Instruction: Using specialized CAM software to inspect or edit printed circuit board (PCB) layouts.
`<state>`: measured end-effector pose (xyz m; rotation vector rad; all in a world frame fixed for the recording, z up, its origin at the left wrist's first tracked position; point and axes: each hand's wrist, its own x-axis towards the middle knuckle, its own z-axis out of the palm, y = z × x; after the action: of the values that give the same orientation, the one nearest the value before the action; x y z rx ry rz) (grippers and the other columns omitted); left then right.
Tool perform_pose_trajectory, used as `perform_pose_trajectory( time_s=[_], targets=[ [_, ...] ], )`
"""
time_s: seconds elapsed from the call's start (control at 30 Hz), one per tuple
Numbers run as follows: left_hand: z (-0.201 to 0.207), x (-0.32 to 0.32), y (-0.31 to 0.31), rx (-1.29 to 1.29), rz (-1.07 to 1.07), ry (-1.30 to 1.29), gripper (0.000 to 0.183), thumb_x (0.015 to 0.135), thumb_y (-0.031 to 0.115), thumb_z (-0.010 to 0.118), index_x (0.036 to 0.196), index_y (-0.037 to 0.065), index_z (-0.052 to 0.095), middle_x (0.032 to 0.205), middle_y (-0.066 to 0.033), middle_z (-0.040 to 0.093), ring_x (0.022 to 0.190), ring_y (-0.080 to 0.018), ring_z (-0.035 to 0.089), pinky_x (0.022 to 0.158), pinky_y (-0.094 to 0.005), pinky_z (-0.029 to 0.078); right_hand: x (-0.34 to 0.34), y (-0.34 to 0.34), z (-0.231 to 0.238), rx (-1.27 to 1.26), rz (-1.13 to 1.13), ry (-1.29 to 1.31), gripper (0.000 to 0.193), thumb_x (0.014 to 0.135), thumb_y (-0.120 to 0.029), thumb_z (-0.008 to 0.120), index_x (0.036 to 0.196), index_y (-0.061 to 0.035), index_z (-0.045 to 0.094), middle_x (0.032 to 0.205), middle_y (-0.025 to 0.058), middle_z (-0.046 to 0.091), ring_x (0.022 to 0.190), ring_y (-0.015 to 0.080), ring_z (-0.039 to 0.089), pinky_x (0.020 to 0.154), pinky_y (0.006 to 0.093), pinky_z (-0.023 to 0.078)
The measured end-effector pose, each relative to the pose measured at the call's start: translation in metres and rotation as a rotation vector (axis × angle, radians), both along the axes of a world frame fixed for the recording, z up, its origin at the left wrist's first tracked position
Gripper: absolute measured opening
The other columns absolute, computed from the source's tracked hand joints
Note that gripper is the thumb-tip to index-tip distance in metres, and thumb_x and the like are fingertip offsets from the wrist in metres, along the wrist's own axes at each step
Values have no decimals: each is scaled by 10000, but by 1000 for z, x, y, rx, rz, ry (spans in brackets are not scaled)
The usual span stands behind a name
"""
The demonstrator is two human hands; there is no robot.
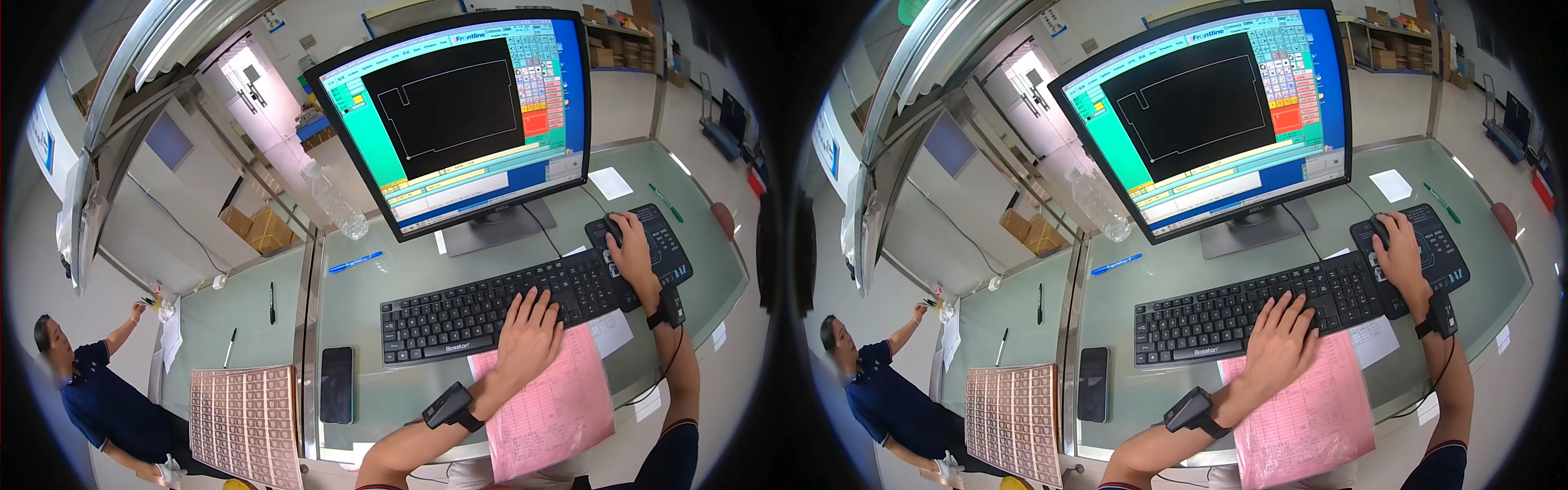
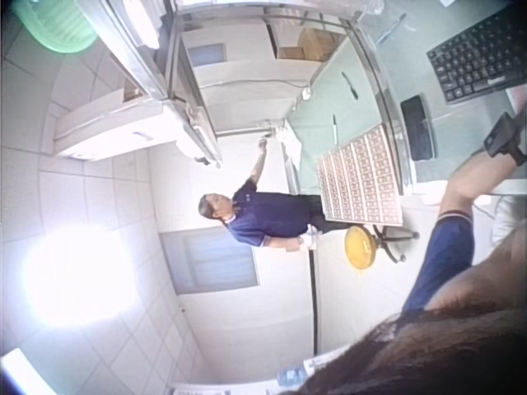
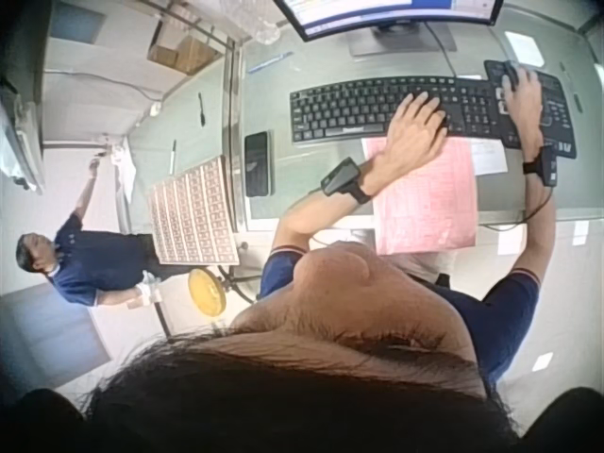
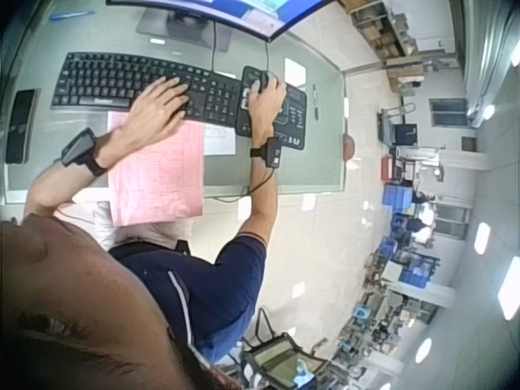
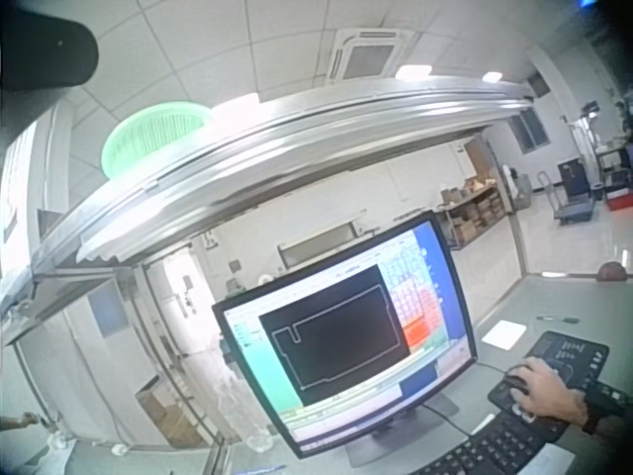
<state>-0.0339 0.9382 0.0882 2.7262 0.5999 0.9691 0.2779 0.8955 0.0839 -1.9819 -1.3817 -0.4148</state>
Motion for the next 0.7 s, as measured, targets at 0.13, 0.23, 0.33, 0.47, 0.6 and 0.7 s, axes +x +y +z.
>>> perform_pose_trajectory(
  time_s=[0.13,0.23,0.33,0.47,0.6,0.7],
  targets=[
    [1,1,-1,-4,2,0,360,949,228,651,1213,-14,681,1377,-232,618,1351,-398,532,1182,-530,361,0,-2,2,1,3,9,400,915,-91,682,1300,-16,601,1327,222,558,1228,435,547,1060,468,458],
    [1,0,-1,-5,7,2,358,949,231,652,1215,-6,682,1378,-223,619,1351,-392,533,1181,-528,363,-2,-1,3,4,2,10,398,915,-94,680,1298,-17,603,1324,220,559,1224,434,548,1054,468,462],
    [0,0,0,-3,8,-2,358,947,234,655,1217,0,682,1380,-214,621,1350,-386,535,1179,-525,367,-2,1,1,13,-15,9,394,918,-99,678,1297,-17,605,1322,219,561,1223,432,549,1050,467,466],
    [0,0,1,8,13,-8,355,944,231,658,1214,2,683,1377,-208,623,1344,-385,541,1176,-526,371,-4,0,5,19,-21,17,390,925,-105,675,1298,-16,604,1318,220,563,1220,430,551,1048,463,466],
    [2,1,-1,-1,0,-10,350,942,224,660,1210,0,685,1373,-209,627,1343,-385,542,1172,-528,374,-3,-2,3,36,-16,1,391,923,-101,679,1296,-14,605,1318,220,563,1216,429,554,1047,459,468],
    [2,0,1,3,2,-6,351,939,222,664,1208,-2,686,1368,-210,631,1344,-387,542,1170,-528,376,-5,0,3,33,-17,0,390,922,-101,683,1293,-11,606,1316,220,565,1211,428,559,1045,457,471]
  ],
)
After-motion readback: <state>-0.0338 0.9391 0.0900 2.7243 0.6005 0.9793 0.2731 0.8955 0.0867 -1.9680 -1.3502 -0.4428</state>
